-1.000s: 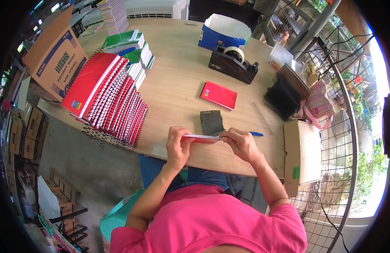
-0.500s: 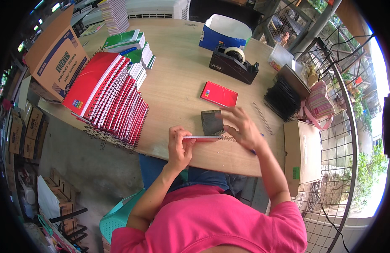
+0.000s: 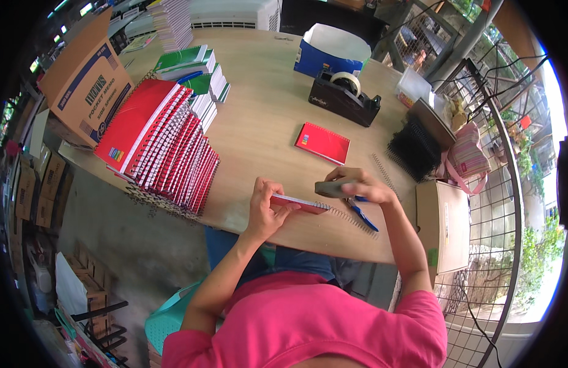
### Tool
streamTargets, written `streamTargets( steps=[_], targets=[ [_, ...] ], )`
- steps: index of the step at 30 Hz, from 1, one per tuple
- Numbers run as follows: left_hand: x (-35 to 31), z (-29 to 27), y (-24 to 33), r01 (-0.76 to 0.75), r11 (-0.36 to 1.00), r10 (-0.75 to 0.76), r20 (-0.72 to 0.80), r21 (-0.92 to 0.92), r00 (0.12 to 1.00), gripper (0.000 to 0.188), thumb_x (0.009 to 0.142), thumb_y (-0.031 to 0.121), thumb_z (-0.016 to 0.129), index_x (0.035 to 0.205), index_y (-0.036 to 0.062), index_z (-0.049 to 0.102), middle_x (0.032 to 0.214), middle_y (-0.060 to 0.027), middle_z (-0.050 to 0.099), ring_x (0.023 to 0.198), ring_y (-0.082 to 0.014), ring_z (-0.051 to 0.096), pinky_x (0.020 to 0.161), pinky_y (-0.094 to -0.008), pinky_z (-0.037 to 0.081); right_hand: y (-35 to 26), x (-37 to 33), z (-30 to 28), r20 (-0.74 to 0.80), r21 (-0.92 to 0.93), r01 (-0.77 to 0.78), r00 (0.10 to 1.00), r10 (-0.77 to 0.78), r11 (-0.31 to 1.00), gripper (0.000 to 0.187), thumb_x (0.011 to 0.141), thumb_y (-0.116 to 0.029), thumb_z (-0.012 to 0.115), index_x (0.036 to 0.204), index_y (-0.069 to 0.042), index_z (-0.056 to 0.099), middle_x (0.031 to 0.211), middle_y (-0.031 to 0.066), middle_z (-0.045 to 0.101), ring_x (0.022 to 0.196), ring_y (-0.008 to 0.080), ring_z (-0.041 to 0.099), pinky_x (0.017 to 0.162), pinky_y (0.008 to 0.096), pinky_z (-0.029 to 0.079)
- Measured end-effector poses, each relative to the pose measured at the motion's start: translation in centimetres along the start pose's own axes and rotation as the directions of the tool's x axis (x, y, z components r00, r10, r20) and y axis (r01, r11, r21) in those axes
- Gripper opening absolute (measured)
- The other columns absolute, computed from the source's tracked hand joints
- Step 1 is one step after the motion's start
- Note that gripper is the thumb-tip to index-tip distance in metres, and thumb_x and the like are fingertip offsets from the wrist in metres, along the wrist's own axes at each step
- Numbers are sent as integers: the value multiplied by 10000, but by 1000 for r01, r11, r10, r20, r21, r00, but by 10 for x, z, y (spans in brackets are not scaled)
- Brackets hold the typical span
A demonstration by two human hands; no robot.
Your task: The person is using a pair of snips to trim and crimp the wire ends of spiral-bound red notebooks and stacking them into a large pile on a wooden worktable.
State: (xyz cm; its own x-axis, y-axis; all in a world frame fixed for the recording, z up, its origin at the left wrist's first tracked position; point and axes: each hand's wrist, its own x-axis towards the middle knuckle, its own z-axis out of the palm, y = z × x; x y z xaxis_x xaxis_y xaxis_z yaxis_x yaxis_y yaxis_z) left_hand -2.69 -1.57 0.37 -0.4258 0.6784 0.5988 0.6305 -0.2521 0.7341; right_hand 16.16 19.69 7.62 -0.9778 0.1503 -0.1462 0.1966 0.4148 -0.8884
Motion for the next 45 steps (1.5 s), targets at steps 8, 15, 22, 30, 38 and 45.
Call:
streamTargets(
  steps=[8,15,22,30,38,45],
  targets=[
    [5,5,-5,-4,1000,5,16,-30,1000,519,772,340,859,1003,50,495,896,-102,486,805,-277,503,684,-399,447,-3,-1,-3,-12,173,206,978,-207,963,423,921,-320,629,1100,51,728,1334,192,579,1151,294,587,982,398,467],
    [7,10,-3,18,998,-16,50,-52,999,548,765,368,857,996,47,477,892,-96,485,807,-284,505,692,-401,451,-12,9,5,-67,238,216,976,-206,947,465,910,-379,611,1101,26,736,1313,189,592,1092,298,618,943,406,484],
    [10,18,0,35,994,-37,-19,-101,999,523,799,299,850,1083,33,501,979,-102,510,896,-248,541,784,-362,474,-18,20,20,-138,-117,-24,990,8,993,591,902,-455,614,1192,58,665,1262,164,619,1044,281,638,913,391,494],
    [10,-18,-41,440,765,-322,312,-471,894,205,892,-70,668,1056,28,593,1044,-14,593,987,-90,594,901,-236,509,-13,31,24,-96,-250,-47,995,23,967,577,926,-453,622,1178,64,670,1257,151,613,1107,231,591,938,363,462],
    [12,-13,-31,429,722,-342,259,-543,903,225,887,-119,621,1043,32,561,1003,-21,595,946,-90,603,859,-245,542,-15,32,22,-134,-92,19,991,-31,996,467,951,-358,586,1102,66,711,1324,127,588,1130,266,600,971,385,466],
    [15,-11,-31,442,628,-361,264,-640,894,352,895,-111,624,1175,60,495,1000,-28,579,933,-91,584,826,-260,563,-19,33,26,-270,-325,38,954,-131,945,453,957,-335,634,1322,-68,652,1331,171,580,1176,347,586,986,426,470]
  ],
)
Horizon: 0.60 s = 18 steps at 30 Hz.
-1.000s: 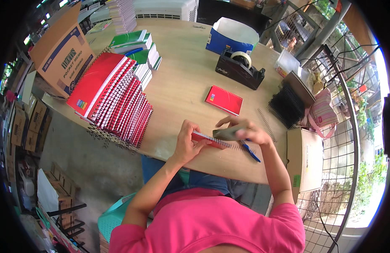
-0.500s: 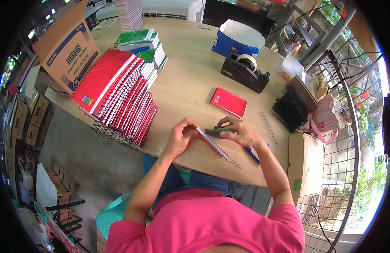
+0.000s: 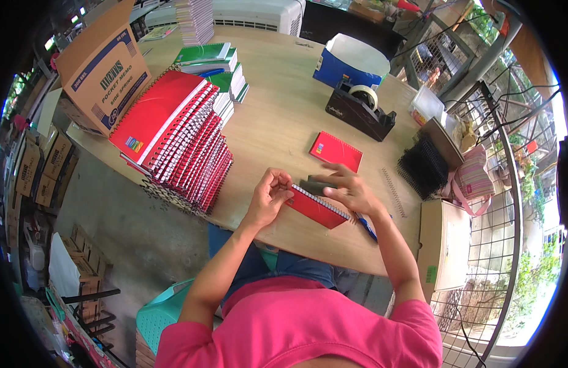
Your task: The person is using a pair of snips to trim and crimp the wire ends of spiral-bound red notebooks and stacking them into a large pile on a wooden worktable.
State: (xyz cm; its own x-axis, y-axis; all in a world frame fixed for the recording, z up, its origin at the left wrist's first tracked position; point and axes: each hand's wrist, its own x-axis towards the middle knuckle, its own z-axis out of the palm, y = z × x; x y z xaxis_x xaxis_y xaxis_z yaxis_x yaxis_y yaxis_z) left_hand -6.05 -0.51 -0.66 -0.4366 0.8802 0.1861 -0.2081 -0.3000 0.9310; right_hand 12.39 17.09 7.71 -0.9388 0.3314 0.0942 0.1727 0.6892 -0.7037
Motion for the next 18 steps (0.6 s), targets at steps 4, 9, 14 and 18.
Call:
streamTargets(
  steps=[4,9,14,18],
  targets=[
    [-13,-3,15,-13,1000,14,-109,4,994,457,910,-96,608,1303,79,454,1036,-43,599,898,-78,567,774,-222,528,2,-61,-7,-309,-239,-236,938,156,942,506,815,-271,777,1254,-63,634,1330,181,541,1214,383,529,1045,492,423],
    [-16,8,27,31,994,-44,-126,-105,991,631,924,-96,582,1475,102,348,1142,-121,654,914,-80,591,811,-200,499,26,-134,37,-471,-578,-398,876,107,712,548,767,-185,812,1250,-36,601,1225,166,572,1190,369,519,1063,514,365],
    [-17,17,54,80,995,-85,-82,-65,993,715,921,-99,578,1535,112,277,1132,-151,695,946,-89,630,832,-212,512,-8,-93,-6,-557,-455,-177,821,-124,872,461,780,-162,805,1202,-55,655,1100,147,618,1035,333,595,976,499,426],
    [-15,30,64,70,996,-75,-122,-51,990,737,912,-50,609,1538,116,256,1122,-170,711,895,-97,666,750,-213,522,-83,-36,-37,-210,-727,183,859,-468,662,410,767,-230,799,1139,-97,686,1054,57,637,1016,240,619,1020,510,432]
  ],
)
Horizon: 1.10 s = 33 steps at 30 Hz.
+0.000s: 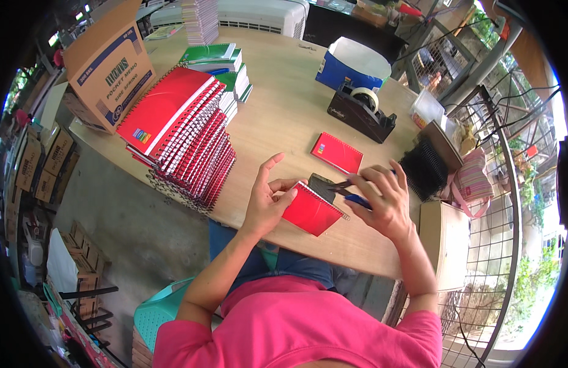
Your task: The person is using a pair of snips to trim and crimp the wire ends of spiral-bound red notebooks and stacking them into a large pile on a wooden worktable.
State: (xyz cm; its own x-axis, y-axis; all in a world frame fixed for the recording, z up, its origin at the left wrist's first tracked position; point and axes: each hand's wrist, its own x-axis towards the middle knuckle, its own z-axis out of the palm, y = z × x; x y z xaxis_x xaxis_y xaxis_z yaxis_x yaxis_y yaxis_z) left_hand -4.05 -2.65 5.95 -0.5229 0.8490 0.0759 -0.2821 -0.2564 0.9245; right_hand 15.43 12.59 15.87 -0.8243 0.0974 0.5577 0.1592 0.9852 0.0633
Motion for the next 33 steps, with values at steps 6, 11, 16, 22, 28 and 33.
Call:
streamTargets(
  steps=[6,11,16,22,28,33],
  targets=[
    [-2,10,13,77,986,-68,-63,146,996,801,881,-34,681,1540,109,249,1041,-158,722,947,-115,685,780,-233,549,-4,43,1,20,-112,393,919,-393,913,242,744,-162,678,980,-109,685,1033,-25,627,1024,170,609,1051,528,430],
    [-6,8,16,61,982,-48,-76,180,996,797,885,-28,686,1538,103,249,1025,-138,726,940,-110,687,767,-227,547,0,46,0,137,-59,443,891,-432,895,183,755,-156,709,925,-89,703,998,28,635,949,190,642,900,437,521],
    [-13,19,11,-102,957,135,-104,273,985,713,912,-13,670,1517,102,311,1012,-99,721,920,-96,667,745,-220,543,-10,34,-7,503,456,-383,855,122,803,276,798,-128,777,1054,-30,739,960,99,700,828,220,675,756,339,551],
    [-26,21,109,-323,834,342,40,447,939,370,926,-33,627,1290,10,580,1156,-65,647,930,-57,588,703,-186,518,21,20,-37,69,564,-407,890,451,718,284,814,-30,746,1096,1,732,986,100,692,898,162,644,814,285,507],
    [8,-5,283,-417,-146,699,392,897,598,215,948,48,412,1104,-22,543,1050,-72,612,791,-143,564,754,-299,462,56,-13,-58,3,633,-455,811,585,627,316,868,-92,718,1154,40,691,1041,63,631,948,135,607,857,271,475],
    [101,-43,300,-507,31,-40,508,861,860,334,888,12,423,1219,43,455,953,-80,564,827,-224,551,810,-341,439,44,-36,-14,128,475,-570,798,589,670,269,800,-36,747,1063,19,724,917,89,657,835,159,617,767,278,484]
  ],
)
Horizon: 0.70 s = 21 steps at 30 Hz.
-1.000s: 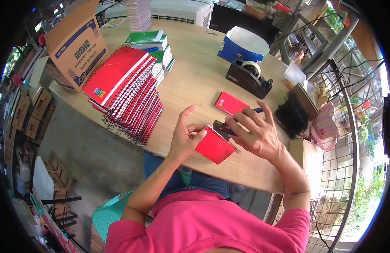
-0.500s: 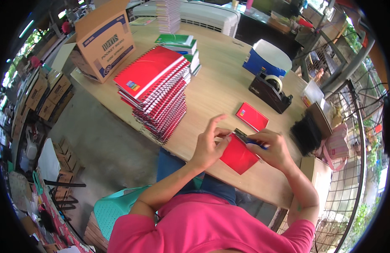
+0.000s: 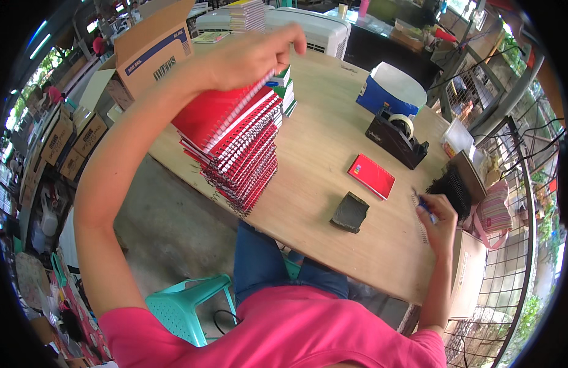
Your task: The person is using a pair of snips to trim and crimp the wire ends of spiral-bound red notebooks and stacking them into a large pile on a wooden worktable.
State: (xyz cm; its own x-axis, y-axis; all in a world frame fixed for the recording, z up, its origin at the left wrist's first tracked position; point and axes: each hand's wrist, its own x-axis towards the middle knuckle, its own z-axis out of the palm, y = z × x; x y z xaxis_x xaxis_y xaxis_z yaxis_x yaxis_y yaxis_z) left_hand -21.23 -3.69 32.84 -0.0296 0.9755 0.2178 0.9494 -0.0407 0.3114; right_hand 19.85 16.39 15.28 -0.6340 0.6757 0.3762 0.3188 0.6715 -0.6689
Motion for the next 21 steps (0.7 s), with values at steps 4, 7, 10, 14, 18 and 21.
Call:
streamTargets(
  steps=[4,7,10,14,18,21],
  targets=[
    [6,39,-35,-40,999,39,43,28,998,375,885,2,426,1253,73,453,966,-95,558,918,-262,559,857,-374,438,19,-31,26,47,-63,-144,988,147,988,267,800,-82,769,1045,18,732,895,107,694,799,184,655,750,309,508],
    [-2,47,-43,-130,976,157,-156,172,975,391,883,-21,435,1258,83,482,1031,-112,574,992,-287,572,911,-401,447,42,-50,41,22,-13,-120,992,120,993,287,788,-84,786,1049,20,728,933,123,698,839,208,675,775,322,520],
    [-8,41,-11,-157,930,296,-425,332,856,384,885,-22,480,1248,89,533,1123,-143,586,1083,-291,586,997,-416,443,61,-66,55,51,-179,48,998,-39,983,381,739,-82,815,1093,13,712,992,140,669,916,286,657,834,368,524],
    [-47,76,111,-369,895,182,-551,-249,814,247,897,113,636,1136,52,637,1128,-149,619,1036,-276,623,939,-388,487,90,-90,58,51,-414,107,994,-94,904,463,694,-175,846,1112,-31,710,1094,149,624,1026,341,580,876,435,492],
    [23,228,74,3,836,-229,-344,-548,910,210,897,186,688,1043,35,682,1015,-180,645,892,-271,636,814,-369,522,93,-63,54,-32,-448,108,990,-137,887,393,724,-202,838,1072,-63,717,1062,147,617,1022,342,578,877,457,489],
    [103,322,12,390,825,-462,-90,-410,882,486,843,378,778,1050,-45,656,1219,-219,592,1073,-366,619,926,-425,530,112,-33,50,-193,-487,-126,981,35,864,336,770,-244,818,1033,-68,705,1059,149,609,1029,346,581,865,480,490]
  ],
)
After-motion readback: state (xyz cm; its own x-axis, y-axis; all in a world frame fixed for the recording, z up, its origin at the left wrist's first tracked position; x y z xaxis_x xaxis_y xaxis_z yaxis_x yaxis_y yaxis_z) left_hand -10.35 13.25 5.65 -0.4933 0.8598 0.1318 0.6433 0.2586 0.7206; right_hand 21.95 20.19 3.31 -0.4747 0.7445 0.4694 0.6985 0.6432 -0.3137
